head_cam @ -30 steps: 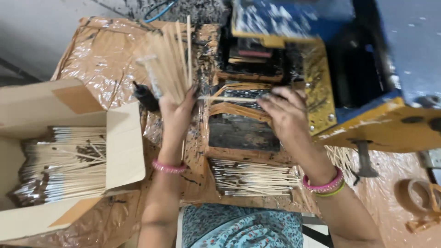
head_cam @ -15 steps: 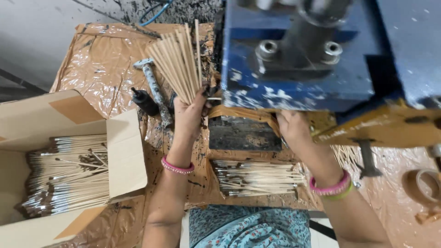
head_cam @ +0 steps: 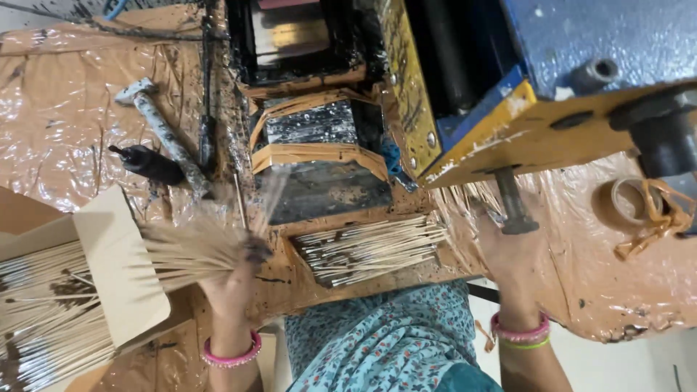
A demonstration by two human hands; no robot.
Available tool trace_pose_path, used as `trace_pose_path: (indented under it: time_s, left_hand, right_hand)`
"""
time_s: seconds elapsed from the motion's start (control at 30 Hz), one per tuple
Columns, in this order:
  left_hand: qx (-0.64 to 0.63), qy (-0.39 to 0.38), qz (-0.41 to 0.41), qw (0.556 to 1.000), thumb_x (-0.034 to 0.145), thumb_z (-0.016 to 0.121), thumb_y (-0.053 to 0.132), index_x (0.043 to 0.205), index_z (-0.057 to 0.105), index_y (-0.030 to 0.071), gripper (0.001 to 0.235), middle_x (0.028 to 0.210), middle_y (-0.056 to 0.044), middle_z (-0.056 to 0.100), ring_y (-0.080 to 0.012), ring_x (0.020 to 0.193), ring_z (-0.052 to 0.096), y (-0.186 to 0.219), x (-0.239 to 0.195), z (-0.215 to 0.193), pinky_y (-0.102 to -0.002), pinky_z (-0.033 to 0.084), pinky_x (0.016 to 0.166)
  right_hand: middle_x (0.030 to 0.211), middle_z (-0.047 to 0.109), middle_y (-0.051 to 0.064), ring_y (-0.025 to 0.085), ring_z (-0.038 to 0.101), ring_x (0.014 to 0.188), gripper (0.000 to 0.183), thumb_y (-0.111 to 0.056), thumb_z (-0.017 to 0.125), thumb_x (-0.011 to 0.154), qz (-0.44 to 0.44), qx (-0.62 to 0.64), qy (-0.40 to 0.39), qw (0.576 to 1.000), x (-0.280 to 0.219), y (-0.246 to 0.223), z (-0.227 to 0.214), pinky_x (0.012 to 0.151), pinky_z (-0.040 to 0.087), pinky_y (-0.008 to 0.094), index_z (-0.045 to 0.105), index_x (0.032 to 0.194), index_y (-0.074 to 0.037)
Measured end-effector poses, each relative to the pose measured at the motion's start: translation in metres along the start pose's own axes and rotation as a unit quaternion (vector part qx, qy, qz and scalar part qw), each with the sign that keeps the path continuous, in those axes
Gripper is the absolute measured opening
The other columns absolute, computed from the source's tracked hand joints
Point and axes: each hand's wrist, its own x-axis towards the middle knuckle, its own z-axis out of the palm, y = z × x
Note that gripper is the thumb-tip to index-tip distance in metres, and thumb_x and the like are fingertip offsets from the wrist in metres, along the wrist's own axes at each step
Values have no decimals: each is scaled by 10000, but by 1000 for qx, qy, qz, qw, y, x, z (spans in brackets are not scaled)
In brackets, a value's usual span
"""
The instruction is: Operating an industrial machine to process wooden sticks, feeding them into the intake and collecting processed sticks into a box.
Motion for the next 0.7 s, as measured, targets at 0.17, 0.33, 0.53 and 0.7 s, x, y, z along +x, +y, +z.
trace_pose_path:
  time_s: [0.17,0.33,0.53,0.7]
  left_hand:
    - [229,-412,105,876,771,773,-10,801,757,7,38,651,-51,696,-130,549,636,37,9,31,-229,467,484]
    - [147,-275,135,940,823,678,-45,1020,710,-9,203,799,-49,720,-107,617,639,100,52,43,-245,497,554]
    - [-4,-116,2,993,997,633,59,1071,713,-18,134,708,-29,661,-71,505,534,73,121,58,-206,376,430]
    - [-106,-172,-51,978,1000,587,65,1093,715,9,168,697,-13,638,-64,520,515,61,134,76,-200,381,447]
  right_hand:
    - [893,778,113,118,704,708,346,-13,684,923,113,498,-306,804,-7,-55,16,578,561,251,673,1268,-27]
    - [1028,770,75,134,698,837,210,33,653,962,-43,464,-286,837,45,-108,19,675,539,249,728,1149,-23]
    - [1178,736,127,290,600,1141,325,62,649,908,-422,90,-116,894,103,-168,66,986,513,386,743,1205,-31]
    - [1226,735,161,335,602,1169,325,78,600,930,-405,56,-66,910,103,-155,80,1019,504,428,727,1217,-8]
